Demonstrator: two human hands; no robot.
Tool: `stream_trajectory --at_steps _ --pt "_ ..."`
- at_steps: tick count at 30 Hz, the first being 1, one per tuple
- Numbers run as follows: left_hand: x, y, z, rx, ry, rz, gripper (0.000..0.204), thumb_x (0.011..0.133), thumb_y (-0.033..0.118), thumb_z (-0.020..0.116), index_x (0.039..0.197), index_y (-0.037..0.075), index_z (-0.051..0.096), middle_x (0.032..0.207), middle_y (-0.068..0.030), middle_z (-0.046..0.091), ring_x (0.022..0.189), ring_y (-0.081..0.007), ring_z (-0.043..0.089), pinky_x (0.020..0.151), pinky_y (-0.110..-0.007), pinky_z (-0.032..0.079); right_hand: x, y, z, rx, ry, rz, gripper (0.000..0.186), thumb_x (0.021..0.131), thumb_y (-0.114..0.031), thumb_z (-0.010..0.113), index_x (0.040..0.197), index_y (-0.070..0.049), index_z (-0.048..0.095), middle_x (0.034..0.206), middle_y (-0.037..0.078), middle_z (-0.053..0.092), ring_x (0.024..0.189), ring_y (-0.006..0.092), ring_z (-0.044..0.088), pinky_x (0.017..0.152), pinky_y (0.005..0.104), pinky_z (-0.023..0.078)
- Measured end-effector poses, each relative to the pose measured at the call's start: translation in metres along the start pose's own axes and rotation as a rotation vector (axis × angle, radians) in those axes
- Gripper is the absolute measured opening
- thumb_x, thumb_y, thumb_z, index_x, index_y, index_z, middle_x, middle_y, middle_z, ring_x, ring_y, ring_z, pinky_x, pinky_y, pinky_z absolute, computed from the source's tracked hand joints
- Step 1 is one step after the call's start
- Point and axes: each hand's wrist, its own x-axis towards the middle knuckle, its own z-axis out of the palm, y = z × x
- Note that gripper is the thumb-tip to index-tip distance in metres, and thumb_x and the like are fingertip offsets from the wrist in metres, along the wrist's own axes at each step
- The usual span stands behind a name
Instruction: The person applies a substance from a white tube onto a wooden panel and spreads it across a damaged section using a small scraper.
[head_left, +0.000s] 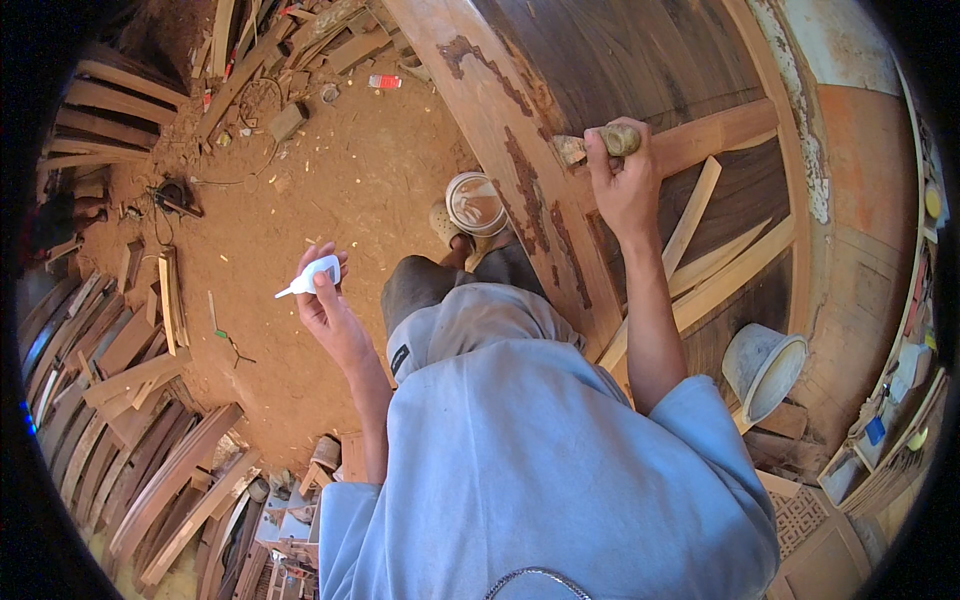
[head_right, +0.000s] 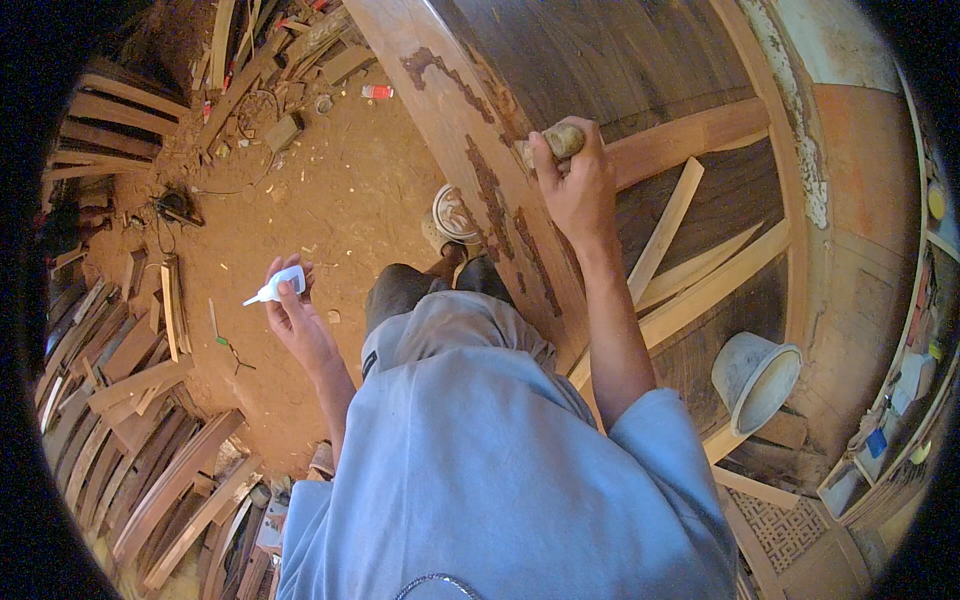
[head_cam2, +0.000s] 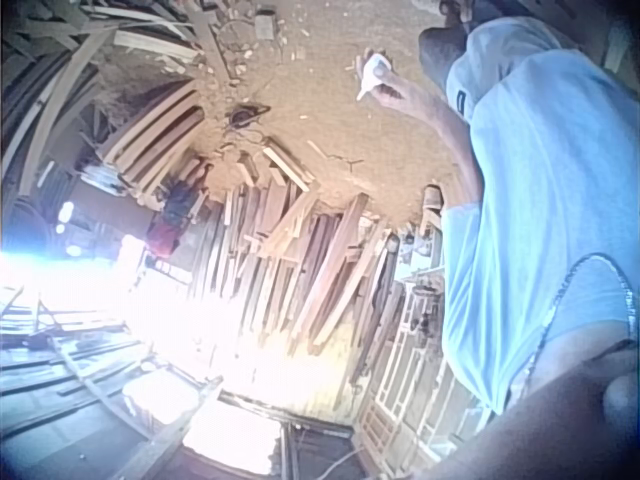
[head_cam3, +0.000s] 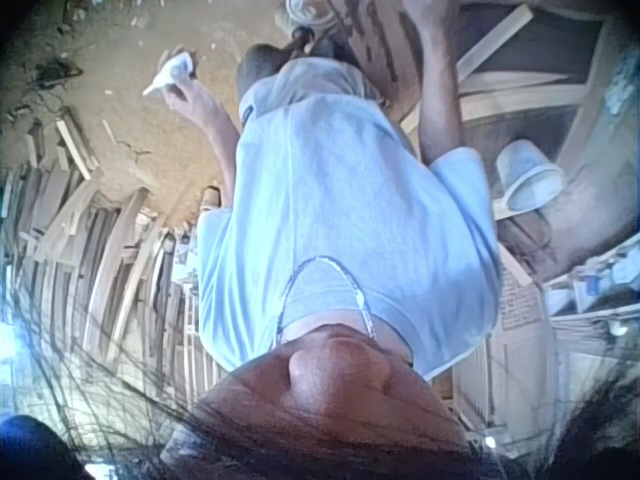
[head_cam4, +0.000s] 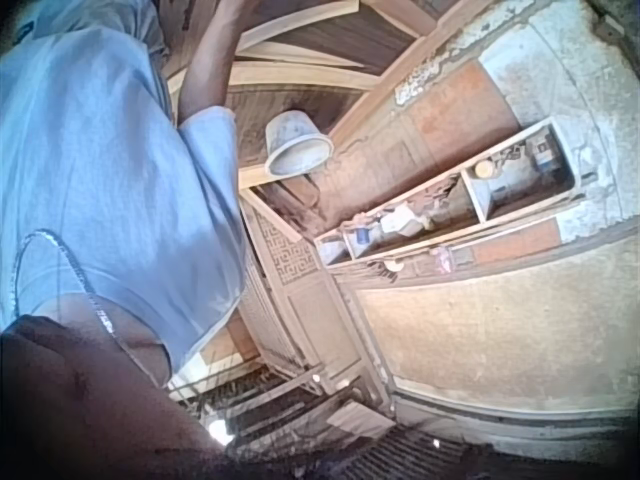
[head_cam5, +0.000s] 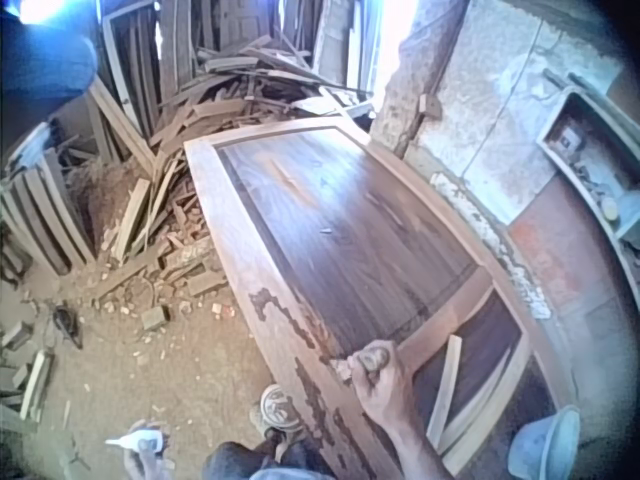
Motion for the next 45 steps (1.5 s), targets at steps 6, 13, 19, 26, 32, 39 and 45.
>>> stream_trajectory --at_steps 6,13,19,26,32,39,45 --pt "-0.001 0.003 0.004 0.001 0.007 -0.006 0.036 0.101 0.023 0.054 0.128 -0.001 0.053 0.117 -0.0176 0.063 0.101 -0.0235 0.063 0.090 -0.034 0.050 -0.009 -0.005 -0.006 0.025 -0.008 0.092 0.029 0.092 -0.024 0.069 0.103 -0.001 0.054 0.081 0.014 0.065 0.073 0.0284 0.067 0.063 0.0385 0.053" --pt "-0.001 0.002 0.003 -0.013 0.002 -0.004 0.036 0.101 0.023 0.054 0.128 -0.001 0.053 0.117 -0.0173 0.063 0.101 -0.0233 0.063 0.090 -0.034 0.050 -0.020 0.007 -0.009 0.030 -0.016 0.083 0.027 0.091 -0.021 0.069 0.102 -0.002 0.054 0.085 0.013 0.066 0.076 0.0288 0.067 0.067 0.0382 0.052" --pt "-0.002 0.000 0.004 0.014 0.011 0.010 0.037 0.102 0.026 0.052 0.126 -0.002 0.056 0.117 -0.0153 0.064 0.100 -0.0218 0.064 0.090 -0.033 0.050 -0.025 0.005 -0.010 0.052 -0.001 0.101 0.026 0.091 -0.020 0.069 0.102 -0.002 0.054 0.087 0.013 0.066 0.079 0.0289 0.067 0.070 0.0383 0.052" --pt "-0.003 0.000 0.003 0.017 0.016 0.003 0.037 0.101 0.027 0.052 0.125 -0.001 0.057 0.115 -0.0151 0.065 0.100 -0.0219 0.065 0.090 -0.033 0.050 -0.025 0.007 -0.014 0.100 0.011 0.112 0.025 0.092 -0.021 0.069 0.103 -0.003 0.055 0.086 0.011 0.067 0.076 0.0217 0.068 0.065 0.0328 0.055" --pt "-0.001 -0.003 -0.003 -0.026 0.003 0.013 0.036 0.101 0.023 0.054 0.128 -0.002 0.053 0.118 -0.0180 0.063 0.103 -0.0238 0.063 0.091 -0.034 0.050 -0.014 0.013 -0.024 0.123 0.042 0.143 0.024 0.094 -0.021 0.066 0.103 -0.002 0.056 0.083 0.007 0.066 0.068 0.0167 0.067 0.061 0.0305 0.055" --pt "-0.003 -0.002 -0.001 -0.020 -0.005 0.000 0.037 0.101 0.022 0.053 0.128 -0.002 0.053 0.118 -0.0179 0.063 0.102 -0.0235 0.064 0.090 -0.034 0.051 -0.011 0.008 -0.022 0.150 0.025 0.173 0.026 0.094 -0.023 0.066 0.103 -0.001 0.055 0.084 0.008 0.065 0.067 0.0165 0.067 0.059 0.0299 0.055" --pt "-0.002 -0.004 -0.003 -0.019 -0.005 0.007 0.036 0.101 0.023 0.054 0.128 -0.002 0.053 0.118 -0.0174 0.063 0.101 -0.0232 0.064 0.089 -0.034 0.051 -0.007 0.013 -0.015 0.117 -0.001 0.125 0.028 0.094 -0.023 0.067 0.103 0.000 0.055 0.084 0.009 0.065 0.069 0.0168 0.065 0.060 0.0297 0.053"
